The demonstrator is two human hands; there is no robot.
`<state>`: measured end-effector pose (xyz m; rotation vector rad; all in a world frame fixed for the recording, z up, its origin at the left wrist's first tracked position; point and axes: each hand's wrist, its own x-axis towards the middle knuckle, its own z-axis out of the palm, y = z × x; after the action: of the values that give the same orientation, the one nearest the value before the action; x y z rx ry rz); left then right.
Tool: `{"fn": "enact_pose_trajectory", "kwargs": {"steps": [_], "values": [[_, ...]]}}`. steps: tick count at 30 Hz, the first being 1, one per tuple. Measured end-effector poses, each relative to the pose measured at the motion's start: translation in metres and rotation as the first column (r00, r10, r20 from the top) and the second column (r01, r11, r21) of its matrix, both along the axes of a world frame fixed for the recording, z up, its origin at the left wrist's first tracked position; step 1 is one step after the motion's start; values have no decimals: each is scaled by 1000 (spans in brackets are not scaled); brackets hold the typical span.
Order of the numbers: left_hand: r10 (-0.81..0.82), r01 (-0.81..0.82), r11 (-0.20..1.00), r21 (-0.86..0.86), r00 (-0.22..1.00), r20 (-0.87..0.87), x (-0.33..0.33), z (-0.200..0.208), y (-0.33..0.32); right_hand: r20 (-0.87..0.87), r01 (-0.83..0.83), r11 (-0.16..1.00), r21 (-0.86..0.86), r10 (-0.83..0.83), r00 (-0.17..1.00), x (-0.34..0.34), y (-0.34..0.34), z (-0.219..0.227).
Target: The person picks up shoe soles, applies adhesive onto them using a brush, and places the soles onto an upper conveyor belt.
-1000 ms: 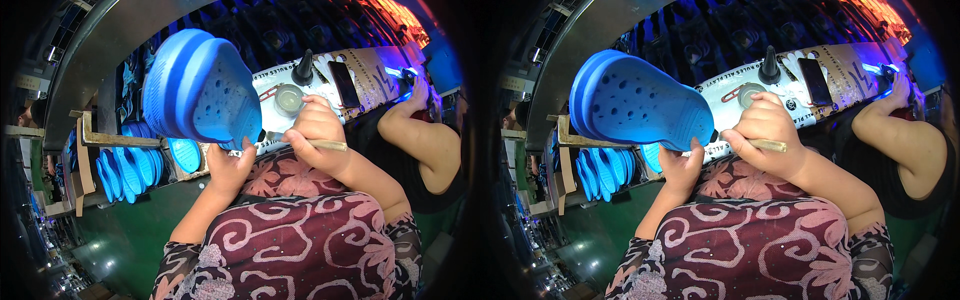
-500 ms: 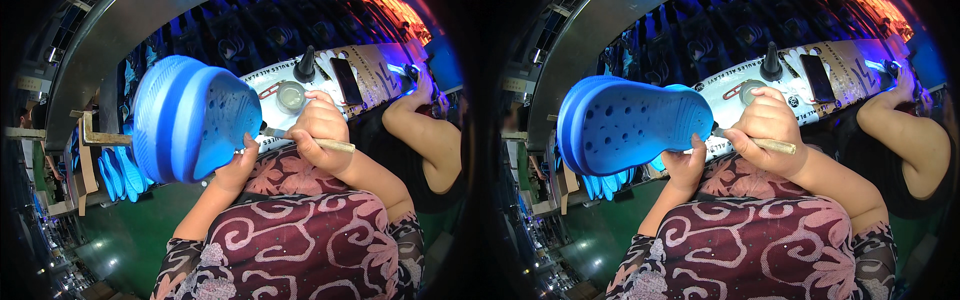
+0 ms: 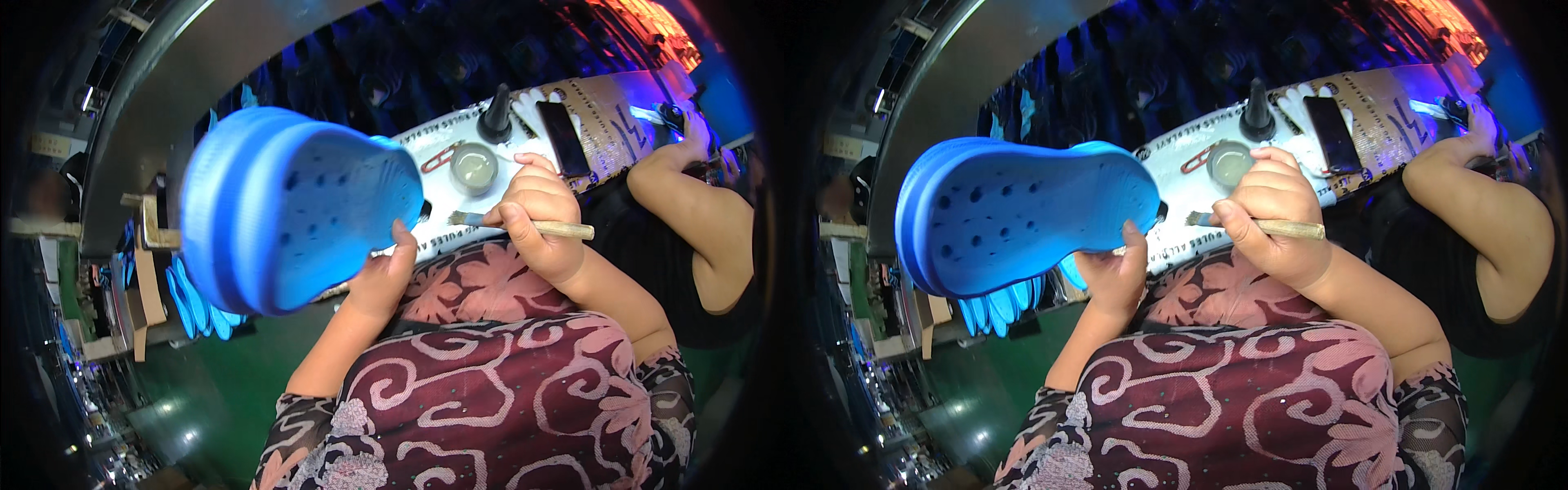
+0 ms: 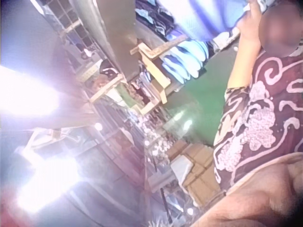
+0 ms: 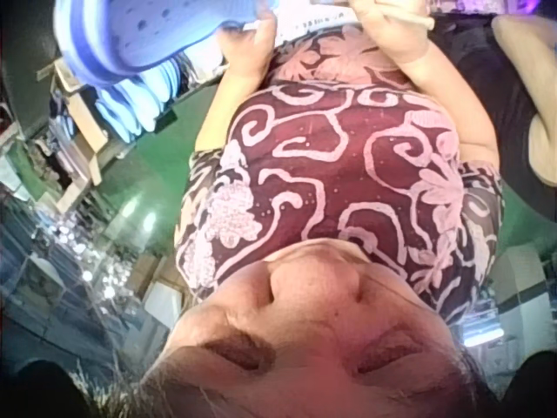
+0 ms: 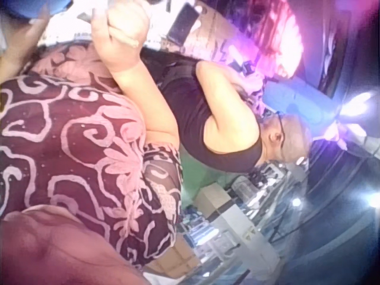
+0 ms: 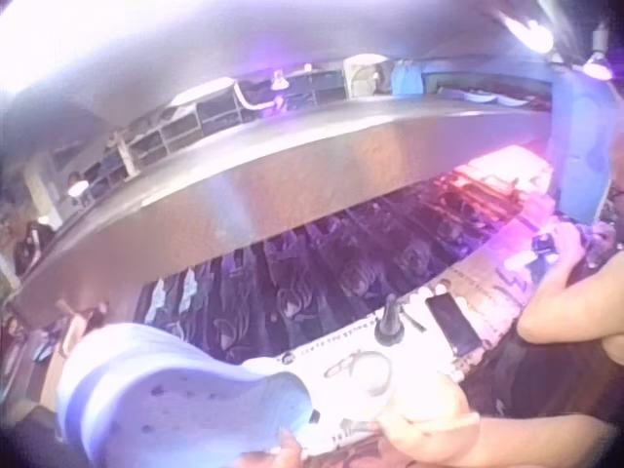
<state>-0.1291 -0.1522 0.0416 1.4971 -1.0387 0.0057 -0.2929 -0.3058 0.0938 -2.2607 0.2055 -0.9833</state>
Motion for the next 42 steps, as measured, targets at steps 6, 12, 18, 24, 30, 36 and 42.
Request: {"fn": "enact_pose_trajectory", "kwargs": {"steps": [6, 12, 18, 24, 30, 36, 42], "values": [[-191, 250, 967, 46, 835, -516, 2, 84, 2, 95, 169, 969, 178, -188, 978, -29, -24, -26], [-463, 870, 492, -27, 236, -854, -22, 156, -61, 138, 313, 931, 189, -341, 930, -78, -38, -31], [-607, 762, 537, -363, 49, -794, -83, 242, -307, 39, 432, 848, 307, -465, 885, -106, -52, -29], [-686, 636, 574, -516, 28, -727, -145, 249, -325, 76, 471, 816, 335, -522, 850, -126, -67, -43], [-469, 570, 821, 35, 707, -528, -31, 105, -189, 108, 415, 834, 364, -480, 871, -123, -72, -65], [348, -580, 704, 410, 785, 512, 122, -30, 48, 35, 338, 801, 494, -407, 913, -103, -55, -73], [332, -516, 494, 700, 856, 397, 185, -180, 205, -11, 238, 798, 554, -279, 960, -77, -41, -63]]}}
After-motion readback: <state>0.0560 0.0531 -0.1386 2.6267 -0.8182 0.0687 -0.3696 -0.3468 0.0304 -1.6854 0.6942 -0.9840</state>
